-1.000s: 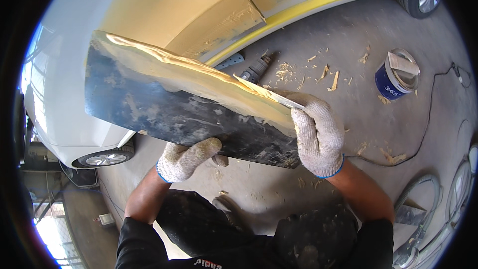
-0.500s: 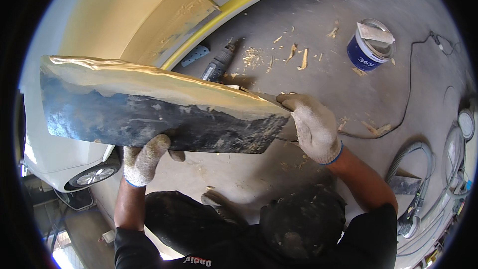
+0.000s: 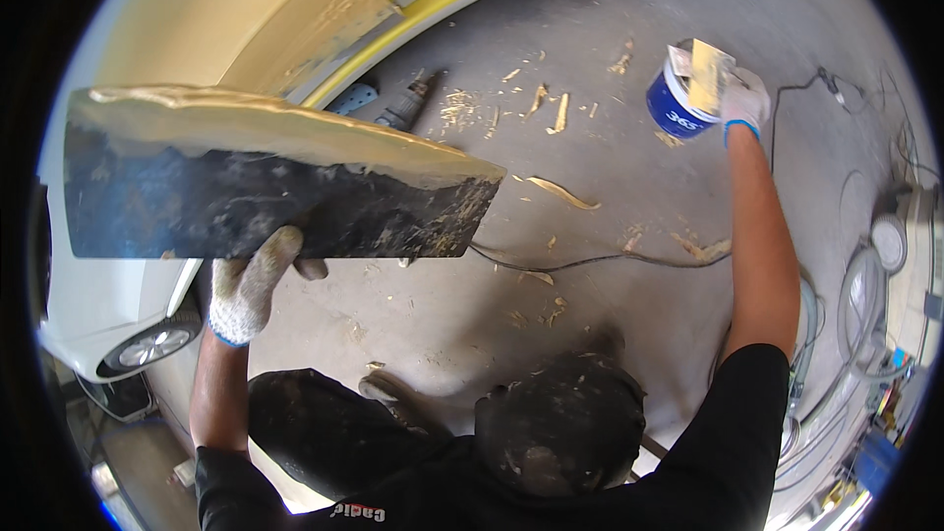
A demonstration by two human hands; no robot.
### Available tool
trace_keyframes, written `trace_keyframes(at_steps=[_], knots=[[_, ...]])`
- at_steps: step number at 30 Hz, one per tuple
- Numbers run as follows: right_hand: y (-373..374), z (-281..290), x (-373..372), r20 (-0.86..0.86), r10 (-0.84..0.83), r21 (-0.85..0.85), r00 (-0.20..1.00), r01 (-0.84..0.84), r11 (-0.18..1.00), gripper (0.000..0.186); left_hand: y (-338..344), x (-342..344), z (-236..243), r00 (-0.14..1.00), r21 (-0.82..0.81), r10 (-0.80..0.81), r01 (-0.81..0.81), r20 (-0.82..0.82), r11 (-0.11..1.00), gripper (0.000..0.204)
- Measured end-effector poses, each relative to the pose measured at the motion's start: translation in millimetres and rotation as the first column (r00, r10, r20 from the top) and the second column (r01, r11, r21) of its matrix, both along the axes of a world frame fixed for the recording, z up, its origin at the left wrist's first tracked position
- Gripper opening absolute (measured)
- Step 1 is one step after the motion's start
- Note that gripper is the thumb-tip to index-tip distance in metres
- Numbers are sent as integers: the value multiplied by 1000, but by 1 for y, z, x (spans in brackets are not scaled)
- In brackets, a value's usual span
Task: The person applies yellow body filler to a car's side panel using a small metal spreader and a larger flexible spreader. They smooth the filler across the surface and blend the edges.
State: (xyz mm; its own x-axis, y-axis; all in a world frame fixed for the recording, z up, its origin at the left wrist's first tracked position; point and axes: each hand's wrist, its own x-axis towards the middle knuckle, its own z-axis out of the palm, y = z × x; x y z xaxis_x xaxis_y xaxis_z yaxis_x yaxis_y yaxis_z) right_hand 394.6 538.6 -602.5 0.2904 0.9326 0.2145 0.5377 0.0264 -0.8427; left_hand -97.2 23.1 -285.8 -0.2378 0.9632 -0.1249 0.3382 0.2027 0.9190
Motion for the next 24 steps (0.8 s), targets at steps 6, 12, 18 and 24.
trace_keyframes(at_steps=[6, 12, 18, 24], knots=[[-54, 41, -63, 485, -79, 62, 871, 56, 997, 39, -28, -14, 7, 984, -241, 51, -91, -169, 966, 12], [-198, 161, -161, 194, 490, 261, 850, -526, 809, 30, -49, -53, -17, 415, -182, -238, 171, -878, 968, 29], [-386, 250, -257, -548, 821, -199, 158, -978, 56, 30, -54, -61, -36, 154, -178, -231, 297, -961, 938, 71], [-414, 234, -324, -967, 155, -155, 202, -950, 272, 24, -63, -64, -44, -33, -119, -115, 342, -993, 932, 67]])
